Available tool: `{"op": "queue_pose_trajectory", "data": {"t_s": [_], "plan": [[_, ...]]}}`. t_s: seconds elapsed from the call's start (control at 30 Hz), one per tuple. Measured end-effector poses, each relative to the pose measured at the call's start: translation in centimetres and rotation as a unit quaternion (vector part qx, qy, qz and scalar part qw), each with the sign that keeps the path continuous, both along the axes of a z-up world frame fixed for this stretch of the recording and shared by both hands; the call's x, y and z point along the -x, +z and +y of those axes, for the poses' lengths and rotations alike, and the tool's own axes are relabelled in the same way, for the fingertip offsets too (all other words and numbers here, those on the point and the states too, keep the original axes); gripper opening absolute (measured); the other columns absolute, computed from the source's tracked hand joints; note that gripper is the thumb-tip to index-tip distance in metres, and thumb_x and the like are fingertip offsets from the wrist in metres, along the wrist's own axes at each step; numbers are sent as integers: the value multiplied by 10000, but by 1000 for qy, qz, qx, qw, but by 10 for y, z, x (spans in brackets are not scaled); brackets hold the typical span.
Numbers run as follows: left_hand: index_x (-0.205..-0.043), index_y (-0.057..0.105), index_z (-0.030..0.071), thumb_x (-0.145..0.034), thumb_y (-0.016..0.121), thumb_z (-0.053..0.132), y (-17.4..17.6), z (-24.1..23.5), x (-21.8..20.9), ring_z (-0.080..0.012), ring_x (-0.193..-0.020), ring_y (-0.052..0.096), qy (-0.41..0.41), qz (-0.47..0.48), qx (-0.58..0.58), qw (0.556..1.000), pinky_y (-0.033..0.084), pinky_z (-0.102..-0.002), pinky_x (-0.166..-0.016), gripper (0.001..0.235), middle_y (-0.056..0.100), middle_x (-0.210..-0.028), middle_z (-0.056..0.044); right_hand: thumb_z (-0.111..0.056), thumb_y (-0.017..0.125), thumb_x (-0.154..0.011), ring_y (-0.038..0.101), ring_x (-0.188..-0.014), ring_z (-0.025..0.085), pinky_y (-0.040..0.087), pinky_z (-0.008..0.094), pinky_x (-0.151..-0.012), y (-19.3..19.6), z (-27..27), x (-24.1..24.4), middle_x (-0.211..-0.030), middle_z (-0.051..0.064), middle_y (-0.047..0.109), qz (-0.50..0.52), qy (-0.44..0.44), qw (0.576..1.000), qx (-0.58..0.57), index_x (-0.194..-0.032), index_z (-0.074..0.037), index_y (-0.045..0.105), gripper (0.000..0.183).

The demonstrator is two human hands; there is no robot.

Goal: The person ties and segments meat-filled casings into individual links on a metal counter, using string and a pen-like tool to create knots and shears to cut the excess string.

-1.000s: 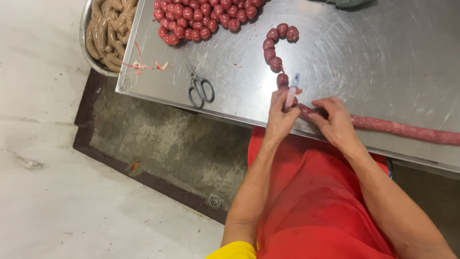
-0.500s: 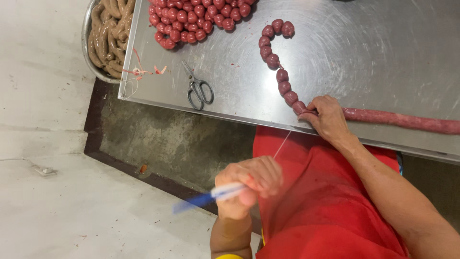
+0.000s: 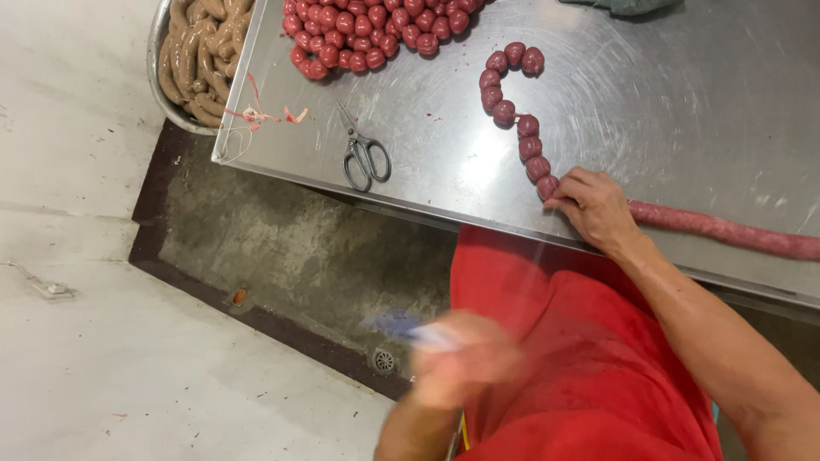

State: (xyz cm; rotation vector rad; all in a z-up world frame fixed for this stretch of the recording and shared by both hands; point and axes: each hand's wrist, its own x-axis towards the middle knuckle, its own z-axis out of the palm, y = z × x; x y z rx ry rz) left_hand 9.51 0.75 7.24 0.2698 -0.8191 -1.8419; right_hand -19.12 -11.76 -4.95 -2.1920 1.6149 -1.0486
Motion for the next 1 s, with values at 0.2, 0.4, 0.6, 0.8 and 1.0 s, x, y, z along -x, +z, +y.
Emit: {"op": "queue_pose_trajectory", "data": {"t_s": [0.2, 0.4, 0.6, 0.8, 1.0], "plan": [[-1061, 644, 92, -1131, 577, 295, 44, -74, -36, -142, -594, 427, 163, -4, 195, 967, 365, -302, -543, 225, 475, -720, -42, -160, 831, -765, 621, -923, 309, 501, 394, -808, 26, -16, -7, -993, 109, 630, -68, -16, 997, -27, -891, -60, 686, 217], [-1523, 499, 27, -1089, 505, 225, -28, -87, -6, -283, -771, 558, 229, -561, 188, 773, 511, -395, -679, 477, 558, -893, -144, -321, 828, -796, 656, -918, 338, 514, 443, -804, 54, 12, 53, -957, 122, 699, 100, -51, 968, -226, -1050, -68, 700, 380], [-1381, 585, 107, -997, 548, 260, -100, -88, 79, -467, -879, 661, -12, -725, 198, 660, 508, -586, -740, 415, 647, -1029, -247, -208, 723, -939, 642, -915, 394, 504, 452, -787, 20, 26, 32, -1018, 198, 666, -28, -85, 986, -143, -1138, -12, 660, 286], [-1368, 625, 46, -1000, 576, 229, -155, -241, 144, -484, -1076, 593, 145, -584, 149, 785, 509, -495, -952, 413, 569, -1168, -361, -194, 738, -894, 657, -816, 339, 518, 438, -751, 23, 25, -10, -920, 182, 674, -109, -126, 969, -184, -1108, -25, 679, 279], [-1355, 626, 109, -786, 786, 356, -129, -334, 176, -494, -1266, 460, 221, -735, 305, 563, 435, -561, -991, 642, 422, -1483, -326, -128, 727, -888, 638, -949, 374, 503, 437, -832, -6, 1, -57, -1052, 204, 645, -140, -120, 976, -114, -1165, 16, 639, 325]]}}
